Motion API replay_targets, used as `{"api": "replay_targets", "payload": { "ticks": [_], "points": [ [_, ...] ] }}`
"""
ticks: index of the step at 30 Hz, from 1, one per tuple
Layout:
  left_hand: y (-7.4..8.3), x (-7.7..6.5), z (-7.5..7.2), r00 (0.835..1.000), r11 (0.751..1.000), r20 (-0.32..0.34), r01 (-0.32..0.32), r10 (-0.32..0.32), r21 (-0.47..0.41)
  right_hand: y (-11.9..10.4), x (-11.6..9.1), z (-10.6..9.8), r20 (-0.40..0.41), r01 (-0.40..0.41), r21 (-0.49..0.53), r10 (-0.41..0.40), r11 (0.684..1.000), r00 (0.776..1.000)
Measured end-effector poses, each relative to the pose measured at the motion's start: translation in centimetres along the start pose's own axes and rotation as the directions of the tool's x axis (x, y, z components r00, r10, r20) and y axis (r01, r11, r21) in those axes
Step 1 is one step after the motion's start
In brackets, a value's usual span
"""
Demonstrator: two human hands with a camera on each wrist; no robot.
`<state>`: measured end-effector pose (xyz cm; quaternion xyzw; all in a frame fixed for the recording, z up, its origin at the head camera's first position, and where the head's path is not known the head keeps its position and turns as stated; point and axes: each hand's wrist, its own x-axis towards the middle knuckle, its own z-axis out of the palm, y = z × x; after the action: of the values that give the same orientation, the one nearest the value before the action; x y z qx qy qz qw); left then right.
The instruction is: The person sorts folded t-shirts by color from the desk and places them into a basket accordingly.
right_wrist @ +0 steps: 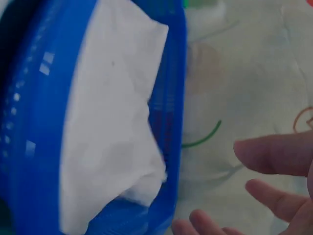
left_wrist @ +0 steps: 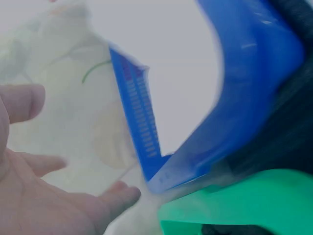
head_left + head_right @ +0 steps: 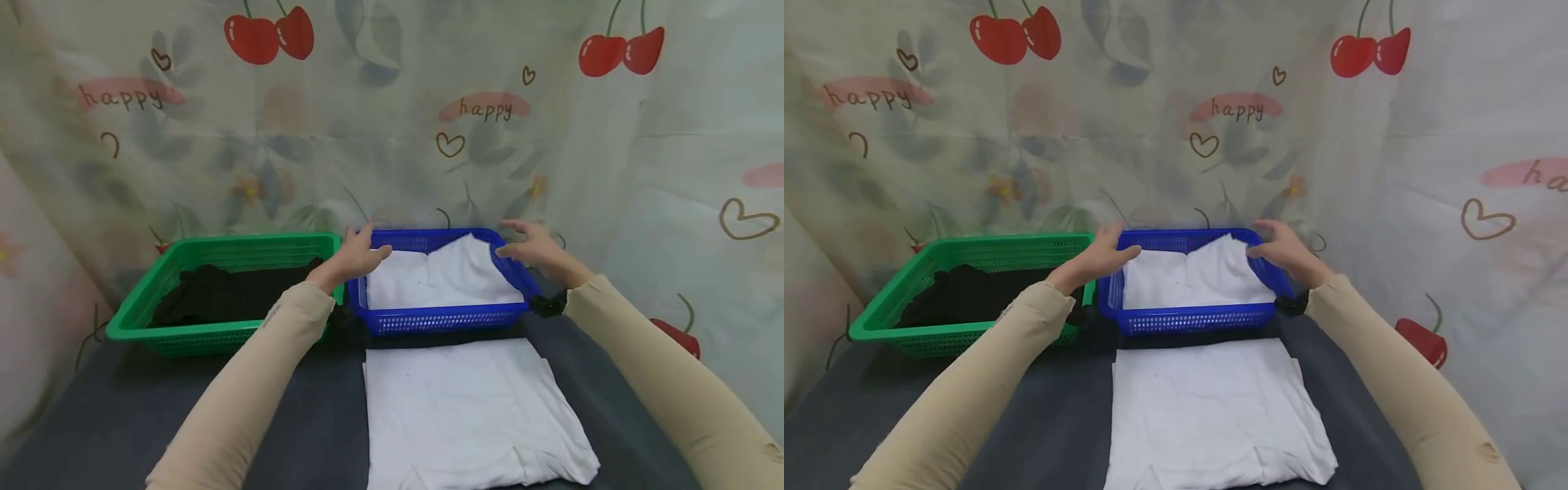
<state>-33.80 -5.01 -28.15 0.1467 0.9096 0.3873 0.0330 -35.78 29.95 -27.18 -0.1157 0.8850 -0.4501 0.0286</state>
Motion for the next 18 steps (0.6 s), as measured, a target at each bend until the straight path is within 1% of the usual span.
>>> {"api": "replay_targets", "payload": {
  "ticks": [2, 4, 7, 9, 11, 13, 15, 17, 18],
  "points": [
    [-0.4, -0.6, 0.5, 1.000, 1.000, -0.014, -0.021, 0.021, 0.018, 0.3, -1.0, 0.5, 0.010, -0.025, 0.037, 0.025, 0.999, 1.000],
    [-0.7, -1.6, 1.0, 0.998, 0.999, -0.047, -0.045, 0.044, -0.013, 0.2, -2.3, 0.7, -0.007, -0.013, 0.080, 0.014, 0.997, 1.000],
    [-0.9, -3.7, 1.8, 0.991, 0.987, -0.108, -0.099, 0.085, -0.130, 0.0, -4.5, 1.0, -0.043, 0.016, 0.134, -0.010, 0.991, 0.999],
    [-0.8, -5.4, 2.5, 0.984, 0.970, -0.150, -0.126, 0.096, -0.207, 0.1, -6.1, 1.2, -0.049, 0.023, 0.155, -0.015, 0.988, 0.999],
    [-0.6, -7.2, 3.2, 0.980, 0.948, -0.170, -0.151, 0.106, -0.279, 0.4, -7.6, 1.4, -0.032, 0.020, 0.180, -0.015, 0.983, 0.999],
    [-0.4, -9.0, 4.0, 0.979, 0.928, -0.171, -0.162, 0.109, -0.336, 0.7, -8.9, 1.6, -0.006, 0.010, 0.206, -0.008, 0.978, 1.000],
    [-0.3, -10.5, 4.6, 0.983, 0.907, -0.146, -0.158, 0.109, -0.389, 1.1, -10.1, 1.8, 0.016, 0.001, 0.226, -0.005, 0.974, 1.000],
    [-0.4, -11.9, 5.3, 0.989, 0.896, -0.112, -0.134, 0.096, -0.423, 1.7, -11.0, 1.9, 0.038, -0.011, 0.237, 0.002, 0.971, 0.999],
    [-0.4, -12.5, 5.6, 0.992, 0.896, -0.096, -0.119, 0.086, -0.428, 2.0, -11.4, 1.9, 0.049, -0.022, 0.240, 0.010, 0.970, 0.999]
  ]
}}
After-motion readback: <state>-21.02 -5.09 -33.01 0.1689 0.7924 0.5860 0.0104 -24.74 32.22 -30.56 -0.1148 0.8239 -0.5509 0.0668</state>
